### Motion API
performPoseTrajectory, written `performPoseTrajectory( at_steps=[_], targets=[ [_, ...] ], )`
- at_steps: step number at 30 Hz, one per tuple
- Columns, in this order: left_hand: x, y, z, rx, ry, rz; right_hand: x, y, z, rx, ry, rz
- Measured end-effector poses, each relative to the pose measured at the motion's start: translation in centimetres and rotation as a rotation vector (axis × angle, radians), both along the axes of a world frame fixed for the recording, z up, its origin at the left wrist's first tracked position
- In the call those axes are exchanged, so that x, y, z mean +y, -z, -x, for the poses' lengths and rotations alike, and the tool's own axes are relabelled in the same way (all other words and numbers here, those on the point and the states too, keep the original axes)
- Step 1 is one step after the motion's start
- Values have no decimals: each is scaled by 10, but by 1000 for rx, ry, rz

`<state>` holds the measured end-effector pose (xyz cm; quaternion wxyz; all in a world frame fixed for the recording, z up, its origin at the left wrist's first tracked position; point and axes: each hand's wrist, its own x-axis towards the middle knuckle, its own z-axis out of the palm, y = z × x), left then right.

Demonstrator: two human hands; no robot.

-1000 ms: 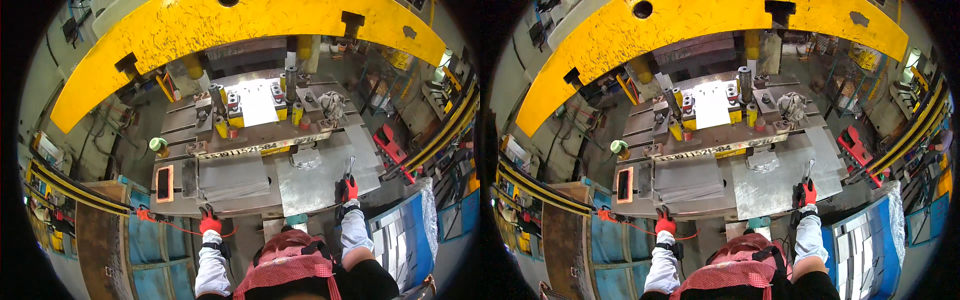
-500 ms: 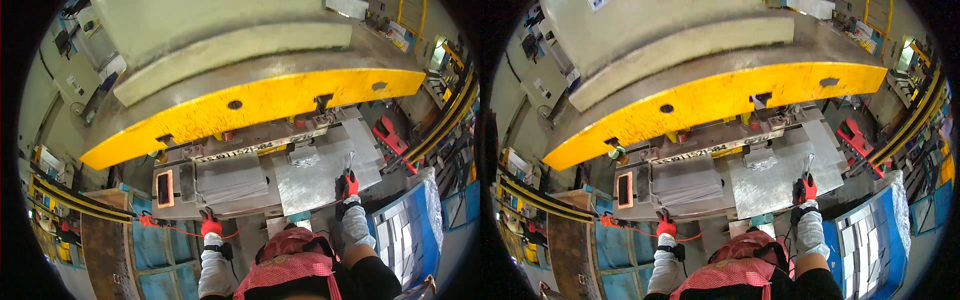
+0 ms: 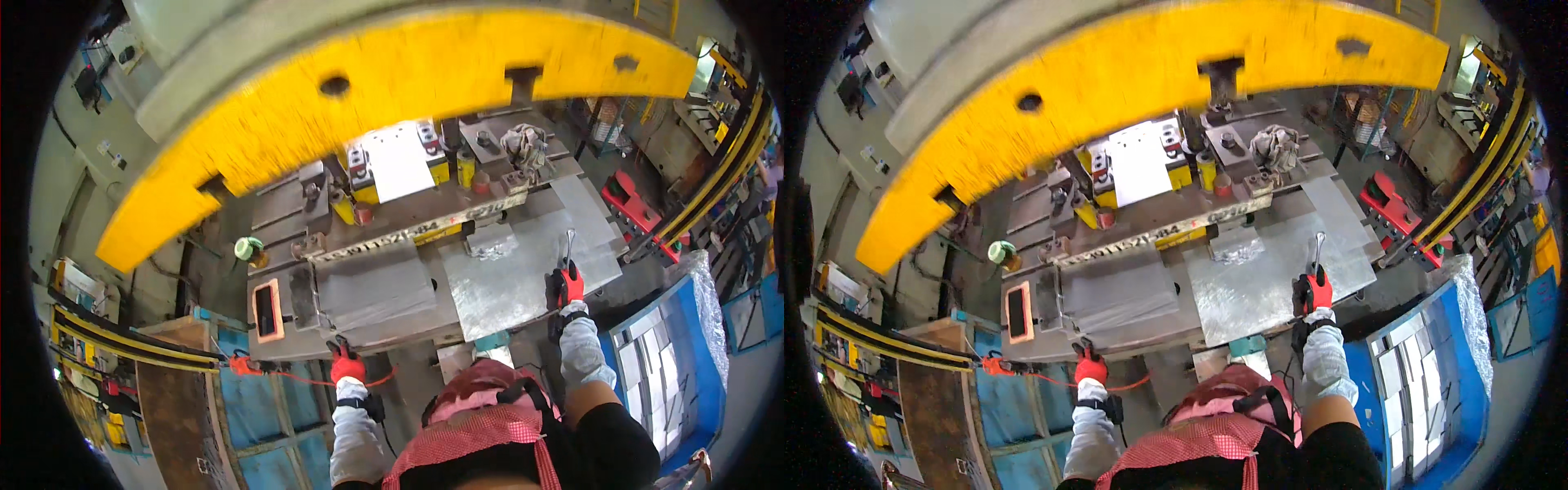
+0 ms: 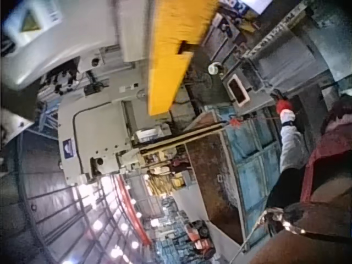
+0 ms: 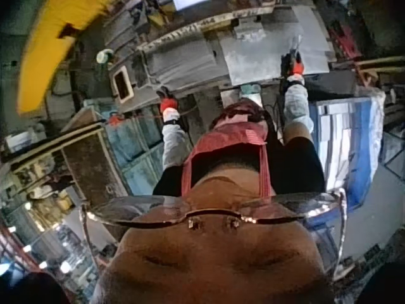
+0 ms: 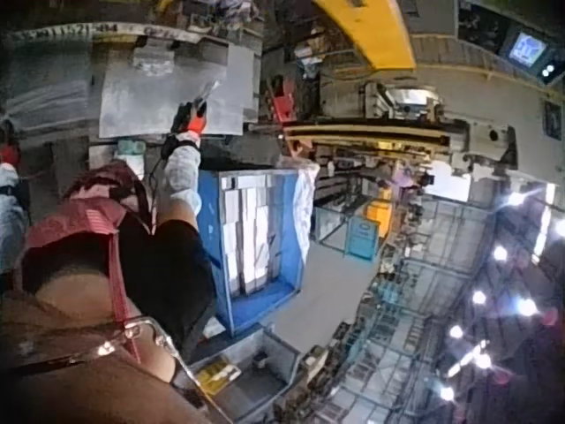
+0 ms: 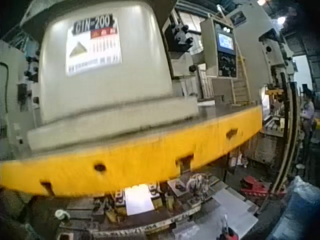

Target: Placing metal sheets into a press machine and adjusting them using a hand tool.

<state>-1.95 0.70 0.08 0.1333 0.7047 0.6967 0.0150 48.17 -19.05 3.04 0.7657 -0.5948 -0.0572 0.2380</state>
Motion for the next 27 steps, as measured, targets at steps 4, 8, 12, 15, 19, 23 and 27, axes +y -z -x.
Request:
performPoseTrajectory(
  at_steps=[4, 8, 12, 15, 19, 23, 27],
  targets=[
    [7, 3, -10, -55, 82, -22, -17, 38, -30, 19, -16, 11],
    [2, 14, -4, -18, 47, -26, -15, 40, -30, -118, -75, 208],
    [2, 10, -1, -36, -18, -7, -10, 9, -8, 86, -120, 39],
    [6, 10, 0, -103, -46, 59, 8, -20, -1, -122, -98, 72],
    [5, -24, -5, -106, -110, 145, 81, -133, 26, -272, -537, -53],
    [-11, -132, -85, -367, -197, -165, 191, -186, 17, -300, -863, -99],
    [25, -139, -193, -1285, 97, 106, 288, -200, 7, -605, -1138, -324]
  ],
)
